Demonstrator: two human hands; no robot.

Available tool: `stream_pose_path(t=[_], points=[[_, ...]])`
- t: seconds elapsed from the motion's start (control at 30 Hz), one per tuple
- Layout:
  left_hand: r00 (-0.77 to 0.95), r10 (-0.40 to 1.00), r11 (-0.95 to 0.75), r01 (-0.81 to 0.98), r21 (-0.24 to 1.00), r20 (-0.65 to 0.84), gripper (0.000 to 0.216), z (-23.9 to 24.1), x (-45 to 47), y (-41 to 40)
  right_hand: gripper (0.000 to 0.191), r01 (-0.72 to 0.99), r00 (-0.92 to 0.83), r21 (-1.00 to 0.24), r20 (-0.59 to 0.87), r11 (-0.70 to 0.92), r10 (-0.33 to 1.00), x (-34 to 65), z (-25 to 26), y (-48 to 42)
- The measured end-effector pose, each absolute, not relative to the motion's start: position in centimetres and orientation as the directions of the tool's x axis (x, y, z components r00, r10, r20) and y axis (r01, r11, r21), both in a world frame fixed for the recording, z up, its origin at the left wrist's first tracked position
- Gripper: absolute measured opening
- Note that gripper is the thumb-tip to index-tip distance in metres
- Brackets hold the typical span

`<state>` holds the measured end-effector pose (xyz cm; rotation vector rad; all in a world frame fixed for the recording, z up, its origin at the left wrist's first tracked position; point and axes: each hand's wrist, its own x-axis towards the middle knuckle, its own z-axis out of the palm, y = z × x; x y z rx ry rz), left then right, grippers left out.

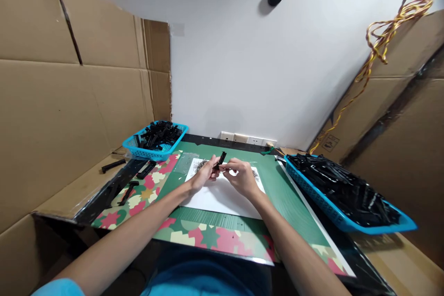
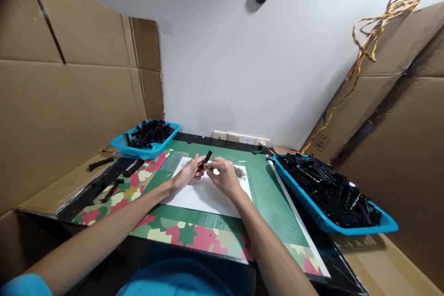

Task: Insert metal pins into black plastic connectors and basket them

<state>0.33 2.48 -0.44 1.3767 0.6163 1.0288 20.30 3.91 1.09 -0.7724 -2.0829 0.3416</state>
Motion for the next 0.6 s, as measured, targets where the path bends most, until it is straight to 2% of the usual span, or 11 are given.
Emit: stream_pose_path(t=[0.23,0.4,0.5,0.6], points=[[0.466,0.872,-0.064,-0.195,0.979,0.150,0.084,-0.5,0.0,2.9,0.032,0.401,-0.509,-0.407,0.645,0.820,0.569,21.2,1.3,4.2],[0.486,0.862,-0.068,-0.163,0.984,0.140,0.089,-1.3,-0.2,3.3,0.019,0.409,-0.540,-0.357,0.648,0.840,0.538,21.5,1.1,4.5],[0.413,0.897,-0.147,-0.064,0.987,0.160,0.084,-1.7,-0.3,3.6,0.018,0.419,-0.564,-0.335,0.632,0.844,0.531,21.8,1.1,4.8],[0.284,0.919,-0.315,0.107,0.943,0.274,0.068,-1.4,-0.5,3.5,0.019,0.435,-0.570,-0.331,0.618,0.837,0.541,22.3,0.9,5.2]])
